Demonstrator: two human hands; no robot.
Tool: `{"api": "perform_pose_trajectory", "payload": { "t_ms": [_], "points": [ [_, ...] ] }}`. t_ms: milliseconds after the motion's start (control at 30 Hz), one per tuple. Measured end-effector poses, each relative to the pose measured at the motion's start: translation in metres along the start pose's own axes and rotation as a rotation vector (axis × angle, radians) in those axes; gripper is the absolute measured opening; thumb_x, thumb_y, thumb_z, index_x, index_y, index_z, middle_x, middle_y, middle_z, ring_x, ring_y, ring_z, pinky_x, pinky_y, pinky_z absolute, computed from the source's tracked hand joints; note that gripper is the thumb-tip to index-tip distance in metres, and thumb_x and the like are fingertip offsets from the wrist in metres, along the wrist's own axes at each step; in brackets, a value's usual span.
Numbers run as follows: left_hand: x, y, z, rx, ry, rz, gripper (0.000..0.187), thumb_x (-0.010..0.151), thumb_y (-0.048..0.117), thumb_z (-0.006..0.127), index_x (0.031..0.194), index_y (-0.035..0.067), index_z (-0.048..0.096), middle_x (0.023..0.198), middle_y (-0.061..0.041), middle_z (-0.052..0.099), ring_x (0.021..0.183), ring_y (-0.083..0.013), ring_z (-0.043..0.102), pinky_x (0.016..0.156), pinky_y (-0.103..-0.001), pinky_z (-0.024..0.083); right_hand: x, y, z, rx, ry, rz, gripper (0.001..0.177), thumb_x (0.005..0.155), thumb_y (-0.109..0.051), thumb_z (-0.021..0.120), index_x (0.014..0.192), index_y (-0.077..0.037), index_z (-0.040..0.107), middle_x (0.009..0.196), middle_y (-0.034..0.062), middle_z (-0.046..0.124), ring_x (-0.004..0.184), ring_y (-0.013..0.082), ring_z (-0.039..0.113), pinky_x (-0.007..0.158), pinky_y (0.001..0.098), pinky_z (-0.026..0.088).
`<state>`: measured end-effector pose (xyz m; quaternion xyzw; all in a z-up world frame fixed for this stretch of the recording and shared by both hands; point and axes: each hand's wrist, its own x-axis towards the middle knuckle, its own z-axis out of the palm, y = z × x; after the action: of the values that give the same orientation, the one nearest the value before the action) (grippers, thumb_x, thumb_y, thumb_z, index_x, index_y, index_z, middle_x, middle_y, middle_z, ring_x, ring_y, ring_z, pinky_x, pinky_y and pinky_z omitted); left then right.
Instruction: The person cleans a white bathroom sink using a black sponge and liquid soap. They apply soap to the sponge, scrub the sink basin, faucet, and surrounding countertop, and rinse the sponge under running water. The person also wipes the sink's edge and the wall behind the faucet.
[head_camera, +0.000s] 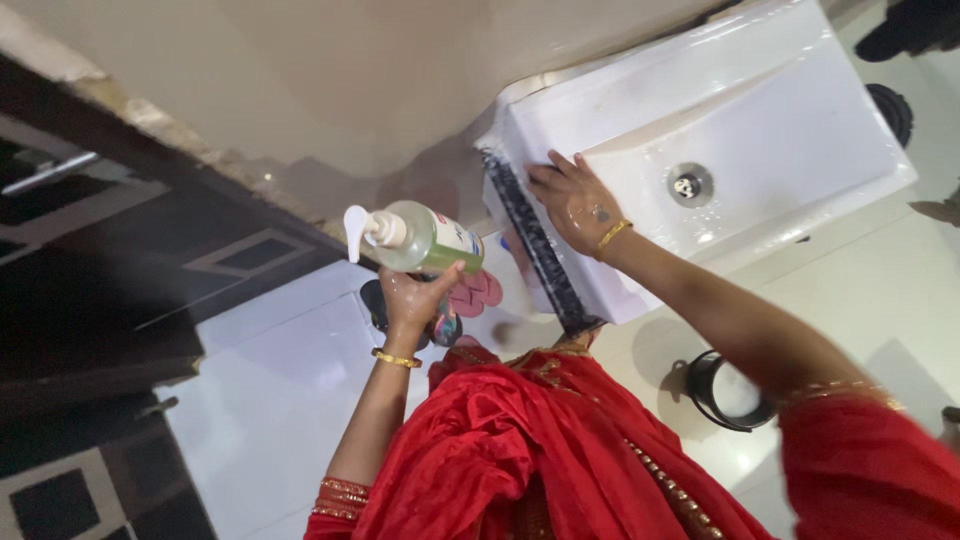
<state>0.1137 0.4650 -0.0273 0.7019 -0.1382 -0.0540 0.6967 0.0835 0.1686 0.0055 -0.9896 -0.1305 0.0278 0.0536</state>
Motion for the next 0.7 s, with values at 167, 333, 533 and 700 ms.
{"api": "perform_pose_trajectory", "payload": {
  "t_ms": [167, 333, 533, 700],
  "points": [
    [0.038, 0.023, 0.046, -0.009, 0.002, -0.044, 0.047, 0.074, 0.012, 0.091, 0.111, -0.006, 0.069, 0.100, -0.014, 0.077, 0.088, -0.0208, 0.075, 0.083, -0.034, 0.061, -0.039, 0.052, 0.072, 0.220, -0.054, 0.367, 0.060, 0.097, -0.009, 0.049, 0.156, -0.020, 0.039, 0.168, 0.0083, 0.026, 0.154, 0.0378, 0.023, 0.121, 0.0586, 0.020],
    [0.085, 0.040, 0.107, 0.096, -0.007, 0.197, 0.063, 0.072, 0.019, 0.095, 0.122, -0.003, 0.063, 0.111, -0.013, 0.075, 0.099, -0.0244, 0.073, 0.089, -0.037, 0.058, -0.067, 0.184, 0.080, 0.021, -0.168, 0.835, 0.066, 0.091, 0.000, 0.048, 0.151, -0.028, 0.043, 0.166, -0.0011, 0.031, 0.148, 0.0356, 0.032, 0.115, 0.0576, 0.029],
    [0.129, 0.065, 0.160, 0.316, 0.037, 0.232, 0.075, 0.068, 0.032, 0.095, 0.129, 0.005, 0.059, 0.113, -0.016, 0.076, 0.106, -0.0316, 0.076, 0.091, -0.041, 0.059, -0.050, 0.248, 0.143, -0.155, 0.268, 0.724, 0.031, 0.082, -0.008, 0.058, 0.111, -0.015, 0.066, 0.122, 0.0101, 0.057, 0.117, 0.0298, 0.054, 0.094, 0.0387, 0.051],
    [0.139, 0.061, 0.197, 0.447, 0.068, 0.364, 0.084, 0.068, 0.035, 0.094, 0.138, 0.008, 0.057, 0.114, -0.019, 0.074, 0.104, -0.0388, 0.072, 0.089, -0.048, 0.057, -0.059, 0.214, 0.172, 0.207, -0.064, 0.334, 0.016, 0.085, -0.002, 0.062, 0.097, -0.011, 0.069, 0.102, 0.0100, 0.064, 0.102, 0.0294, 0.060, 0.085, 0.0408, 0.052]
  ]
}}
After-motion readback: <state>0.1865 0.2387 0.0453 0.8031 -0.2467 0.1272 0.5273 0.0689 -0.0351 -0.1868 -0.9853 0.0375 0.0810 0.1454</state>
